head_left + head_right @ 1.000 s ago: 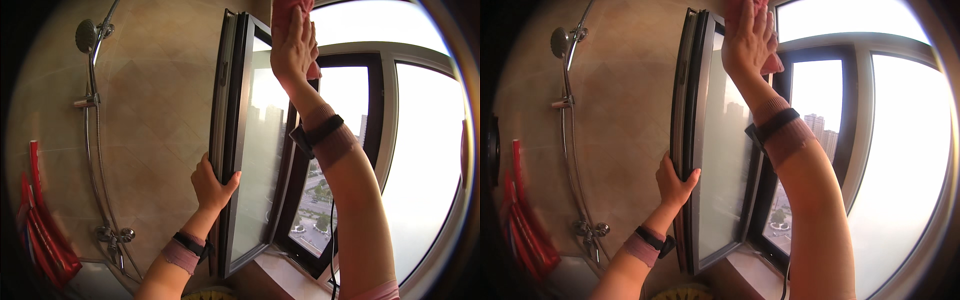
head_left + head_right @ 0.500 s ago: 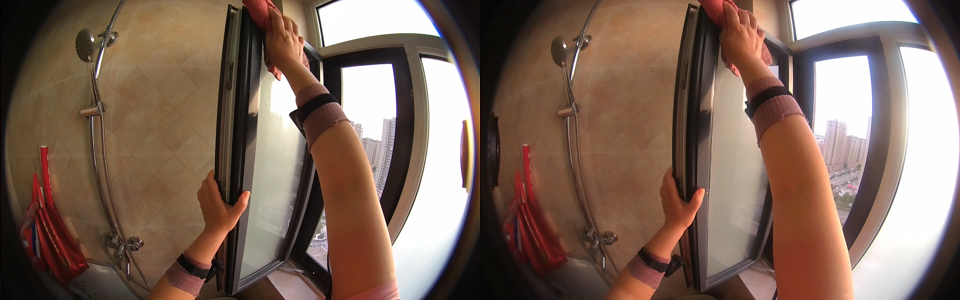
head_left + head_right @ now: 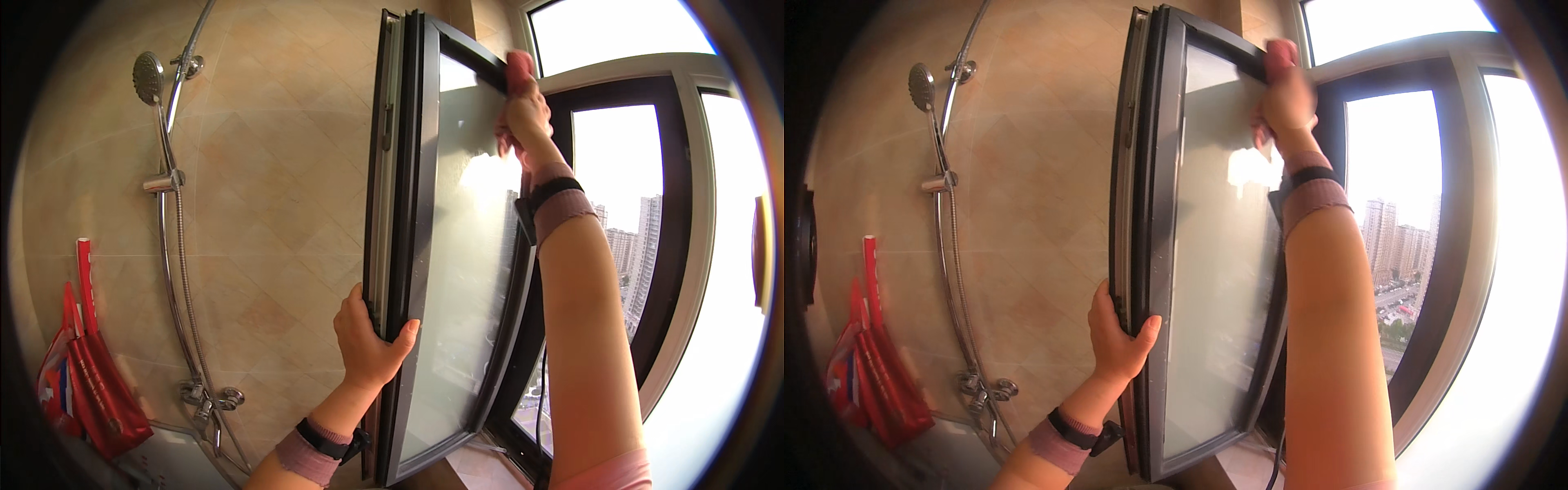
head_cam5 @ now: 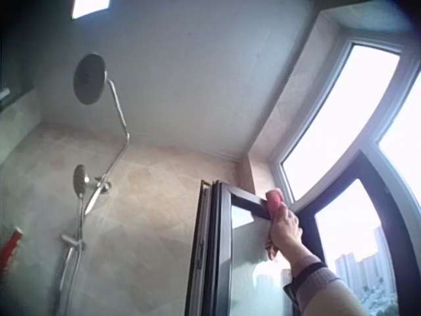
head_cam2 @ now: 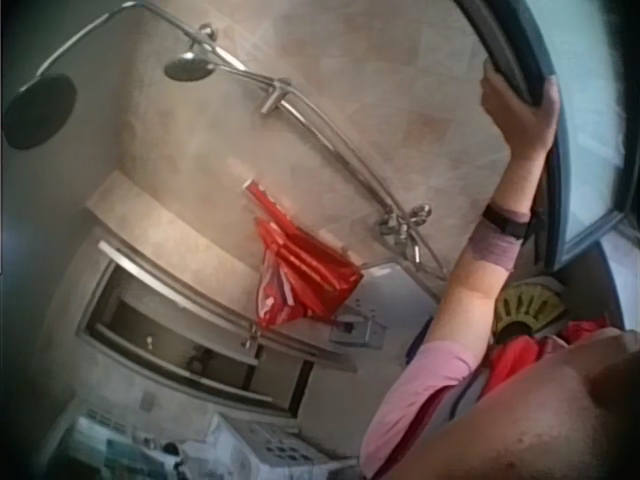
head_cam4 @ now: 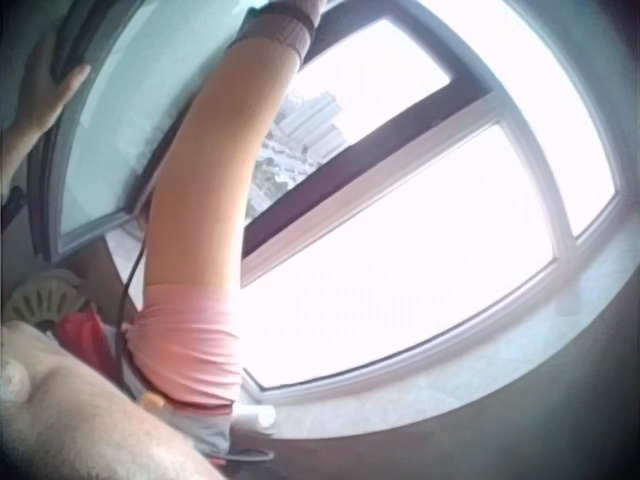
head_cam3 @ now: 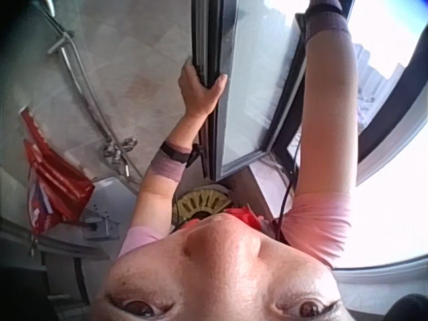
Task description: The person cleans a glass window pane with a red cloth, wiping the interior and exterior surfaces and the edges of the window frame.
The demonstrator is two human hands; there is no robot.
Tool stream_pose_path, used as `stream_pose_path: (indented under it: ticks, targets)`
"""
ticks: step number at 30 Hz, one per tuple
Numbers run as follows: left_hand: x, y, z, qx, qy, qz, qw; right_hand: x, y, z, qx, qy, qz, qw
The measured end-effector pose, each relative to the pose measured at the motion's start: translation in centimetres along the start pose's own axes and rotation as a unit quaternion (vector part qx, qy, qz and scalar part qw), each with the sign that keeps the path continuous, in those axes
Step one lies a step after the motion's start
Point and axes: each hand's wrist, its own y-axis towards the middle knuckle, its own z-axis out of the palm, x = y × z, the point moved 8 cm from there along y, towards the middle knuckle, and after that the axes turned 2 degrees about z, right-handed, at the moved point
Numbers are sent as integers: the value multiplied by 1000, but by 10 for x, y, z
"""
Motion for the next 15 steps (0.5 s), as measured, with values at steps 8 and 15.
stream_pose_path:
  ticks: [8, 15]
  targets:
    - [-12, 1, 2, -13, 18, 25, 999, 4, 15, 12, 56, 0, 21, 998]
    - [-6, 1, -3, -13, 31, 20, 999, 151, -71, 8, 22, 157, -194, 968]
